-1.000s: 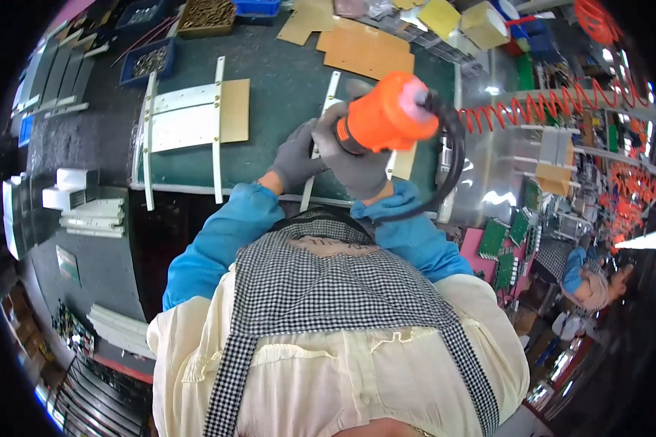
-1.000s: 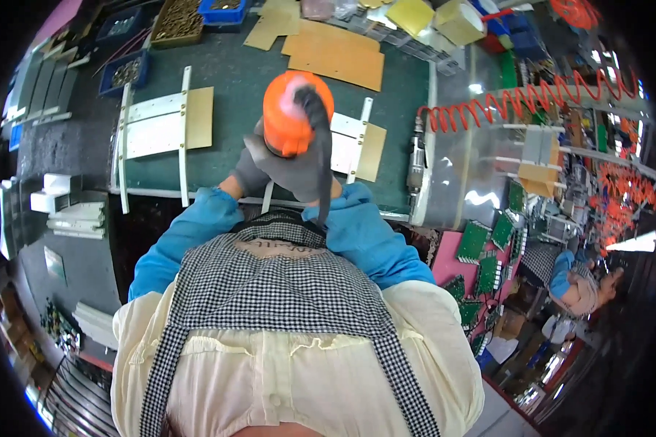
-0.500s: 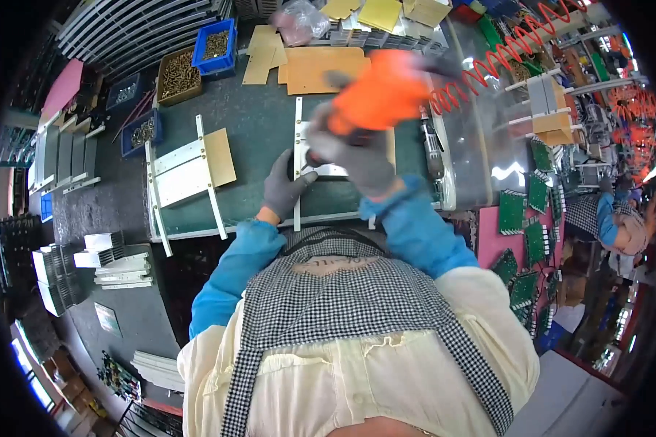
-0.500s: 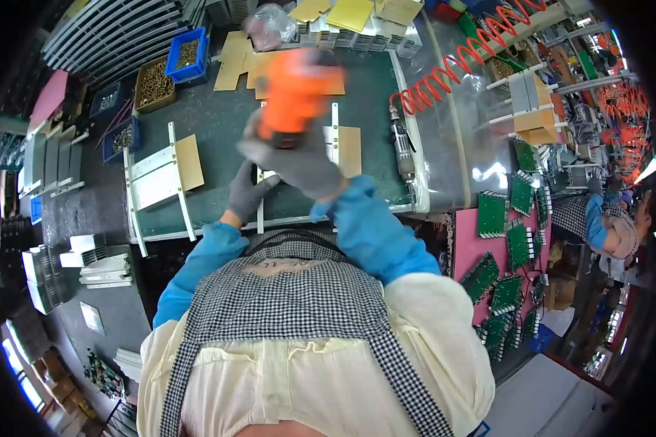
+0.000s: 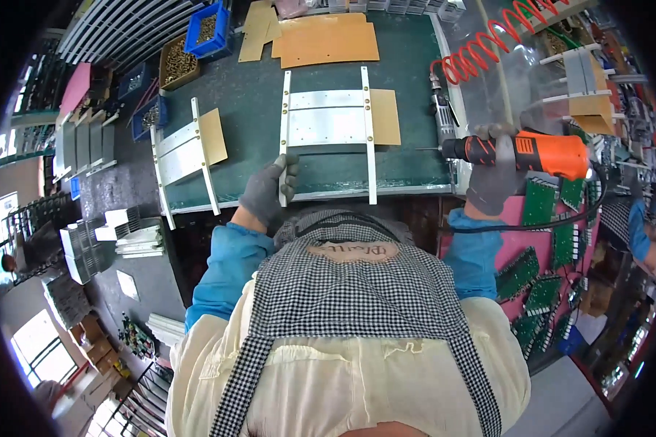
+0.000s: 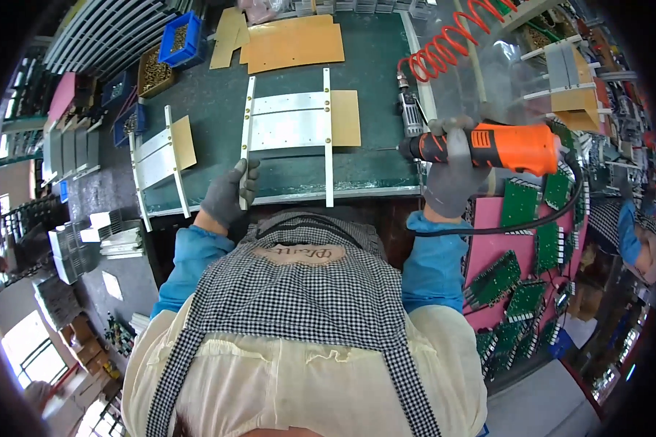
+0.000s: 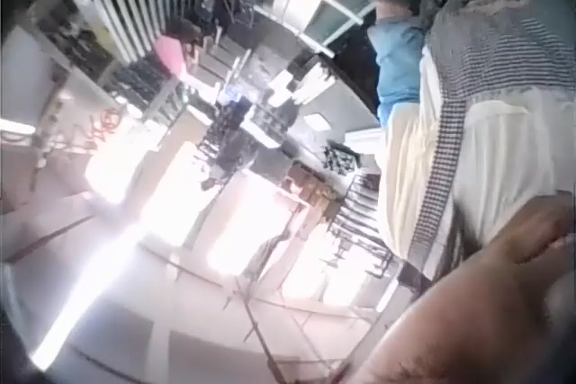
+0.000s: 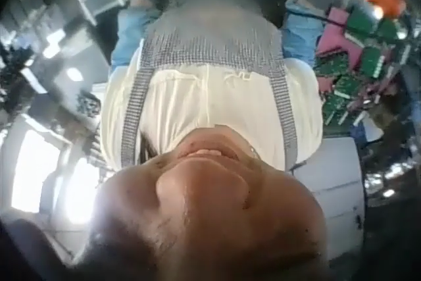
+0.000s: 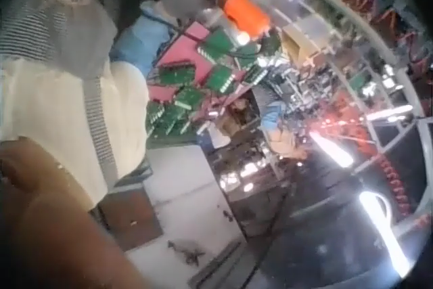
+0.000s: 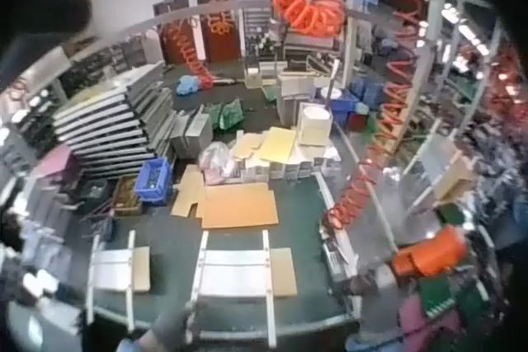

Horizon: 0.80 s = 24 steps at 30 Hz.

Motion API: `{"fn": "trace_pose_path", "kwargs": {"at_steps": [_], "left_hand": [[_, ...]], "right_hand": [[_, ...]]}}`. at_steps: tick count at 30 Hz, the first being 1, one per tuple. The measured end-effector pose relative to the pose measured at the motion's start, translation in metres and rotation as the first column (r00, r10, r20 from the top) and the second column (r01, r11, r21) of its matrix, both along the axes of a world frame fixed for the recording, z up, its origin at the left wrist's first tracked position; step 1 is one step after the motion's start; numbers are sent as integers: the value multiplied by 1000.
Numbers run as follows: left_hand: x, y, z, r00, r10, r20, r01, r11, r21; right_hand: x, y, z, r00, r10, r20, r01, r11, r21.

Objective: The person is assembling white plastic components by drilling screws into them at a workbench in a factory setting.

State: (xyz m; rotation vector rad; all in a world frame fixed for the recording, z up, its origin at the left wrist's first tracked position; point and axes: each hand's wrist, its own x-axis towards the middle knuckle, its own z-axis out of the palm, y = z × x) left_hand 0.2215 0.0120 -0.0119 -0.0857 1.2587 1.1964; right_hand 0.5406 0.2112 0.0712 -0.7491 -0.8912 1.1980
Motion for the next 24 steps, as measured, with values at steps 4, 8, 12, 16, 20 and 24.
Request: {"fn": "trace_pose_path", "kwargs": {"at_steps": [4, 8, 12, 16, 20, 24], "left_hand": [[-12, 13, 28, 849, 119, 515, -219, 966, 137], [-9, 28, 53, 611, 274, 743, -438, 898, 30], [-9, 37, 59, 609, 301, 734, -517, 852, 79], [-12, 34, 57, 534, 321, 782, -553, 832, 37], [-3, 27, 63, 551, 341, 761, -571, 820, 46], [2, -5, 33, 948, 112, 298, -208, 926, 314]], "right_hand": [[9, 6, 7, 995, 96, -12, -94, 991, 95], [14, 13, 18, 984, 161, -71, -146, 973, 178], [13, 19, 25, 985, 126, -114, -101, 974, 203], [18, 28, 18, 981, 162, -103, -144, 976, 164], [9, 27, 27, 980, 147, -131, -121, 974, 191], [23, 39, 4, 976, 205, -76, -188, 964, 187]]}}
